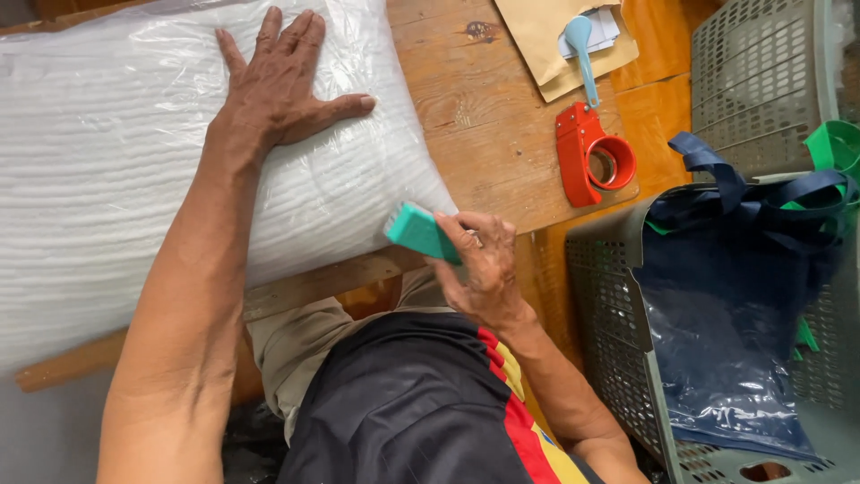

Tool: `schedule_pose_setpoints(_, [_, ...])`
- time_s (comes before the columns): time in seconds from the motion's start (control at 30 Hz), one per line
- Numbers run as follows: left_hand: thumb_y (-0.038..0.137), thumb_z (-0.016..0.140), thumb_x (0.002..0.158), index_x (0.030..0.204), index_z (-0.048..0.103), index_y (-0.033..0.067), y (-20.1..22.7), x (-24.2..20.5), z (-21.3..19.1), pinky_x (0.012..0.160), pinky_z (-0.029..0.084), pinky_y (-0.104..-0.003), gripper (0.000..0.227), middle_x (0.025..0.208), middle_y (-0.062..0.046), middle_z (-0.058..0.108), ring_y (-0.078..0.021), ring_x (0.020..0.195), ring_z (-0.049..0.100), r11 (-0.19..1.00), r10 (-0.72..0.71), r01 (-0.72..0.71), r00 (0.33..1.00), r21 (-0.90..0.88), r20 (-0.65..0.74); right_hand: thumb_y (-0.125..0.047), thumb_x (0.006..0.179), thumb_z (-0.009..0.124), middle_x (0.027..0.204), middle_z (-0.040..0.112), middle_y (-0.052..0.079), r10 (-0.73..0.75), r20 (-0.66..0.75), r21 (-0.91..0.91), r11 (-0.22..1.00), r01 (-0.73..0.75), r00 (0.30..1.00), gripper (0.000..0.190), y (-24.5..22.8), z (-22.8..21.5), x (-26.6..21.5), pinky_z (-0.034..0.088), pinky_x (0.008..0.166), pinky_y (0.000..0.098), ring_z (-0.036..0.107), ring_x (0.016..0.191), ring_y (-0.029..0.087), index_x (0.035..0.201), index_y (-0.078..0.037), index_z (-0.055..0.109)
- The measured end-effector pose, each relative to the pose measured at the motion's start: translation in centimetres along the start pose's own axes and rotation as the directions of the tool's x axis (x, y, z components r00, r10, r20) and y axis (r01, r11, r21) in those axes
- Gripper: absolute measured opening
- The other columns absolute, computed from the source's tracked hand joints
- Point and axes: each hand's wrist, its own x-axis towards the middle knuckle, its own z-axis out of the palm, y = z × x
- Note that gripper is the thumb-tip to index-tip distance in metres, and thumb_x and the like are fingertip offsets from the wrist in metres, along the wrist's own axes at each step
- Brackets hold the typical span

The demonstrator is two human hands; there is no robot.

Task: Wiping down a plastic-wrapped pillow with a sponge on a wooden workbench.

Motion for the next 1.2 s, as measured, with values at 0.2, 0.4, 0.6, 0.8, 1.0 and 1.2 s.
schedule_pose_setpoints(0.2, [0.085,0.044,0.078,0.162,0.012,0.0064,0.3,-0.4,0.1,0.112,-0.012,-0.072,0.120,0.172,-0.009,0.011,-0.0310,0.156,-0.003,1.000,-0.021,0.021,1.000,0.000,0.006,-0.025,0.080,0.080,0.097,0.055,0.014,0.543,-0.117,0.102,0.839,-0.534,0.831,0.042,1.7,3.1,-3.0,0.048,0.070,0.0419,0.057,0.082,0.029,0.109,-0.004,0.057])
schedule_pose_setpoints(0.4, [0.086,0.045,0.077,0.162,0.011,0.0045,0.0,-0.5,0.4,0.111,-0.012,-0.074,0.122,0.171,-0.011,0.012,-0.0320,0.156,-0.003,1.000,0.014,-0.014,0.999,-0.002,-0.035,-0.025,0.086,0.079,0.109,0.054,0.014,0.442,-0.202,0.252,0.886,-0.390,0.874,0.049,-1.0,0.7,-0.4,0.052,0.077,0.0350,0.058,0.090,0.026,0.119,-0.001,0.054])
schedule_pose_setpoints(0.6, [0.086,0.045,0.078,0.162,0.010,0.0048,-0.6,-1.0,1.5,0.112,-0.008,-0.075,0.122,0.171,-0.012,0.011,-0.0332,0.156,-0.001,0.998,0.055,-0.052,0.991,0.033,-0.125,-0.013,0.088,0.074,0.119,0.053,0.017,0.213,-0.101,0.205,0.960,-0.189,0.972,0.058,0.5,4.2,2.3,0.051,0.096,0.0444,0.058,0.105,0.034,0.142,-0.003,0.052])
schedule_pose_setpoints(0.8, [0.084,0.047,0.081,0.163,0.011,0.0065,-1.5,-1.1,3.0,0.112,-0.004,-0.077,0.118,0.172,-0.010,0.013,-0.0336,0.156,0.001,0.993,0.114,-0.103,0.968,0.060,-0.224,-0.013,0.094,0.070,0.123,0.054,0.013,0.201,-0.015,0.250,0.949,-0.191,0.979,0.061,5.2,6.4,7.8,0.046,0.101,0.0450,0.055,0.113,0.032,0.151,-0.011,0.048])
schedule_pose_setpoints(1.0, [0.081,0.056,0.081,0.165,0.023,0.0147,-1.9,-1.3,4.6,0.118,-0.001,-0.076,0.112,0.170,-0.010,0.024,-0.0352,0.157,0.011,0.996,0.084,-0.086,0.937,0.010,-0.339,-0.017,0.090,0.075,0.113,0.057,0.019,0.306,-0.027,0.382,0.883,-0.273,0.952,0.054,12.5,15.7,14.5,0.048,0.093,0.0508,0.060,0.105,0.044,0.141,-0.012,0.061])
schedule_pose_setpoints(1.2, [0.078,0.062,0.082,0.163,0.025,0.0306,-2.0,-1.9,6.1,0.113,0.003,-0.079,0.101,0.171,-0.009,0.020,-0.0379,0.157,0.011,0.979,0.192,-0.133,0.867,0.156,-0.461,-0.028,0.098,0.070,0.117,0.052,0.013,0.203,-0.009,0.205,0.959,-0.197,0.979,0.062,11.3,13.7,20.4,0.048,0.098,0.0424,0.053,0.111,0.030,0.153,-0.013,0.046])
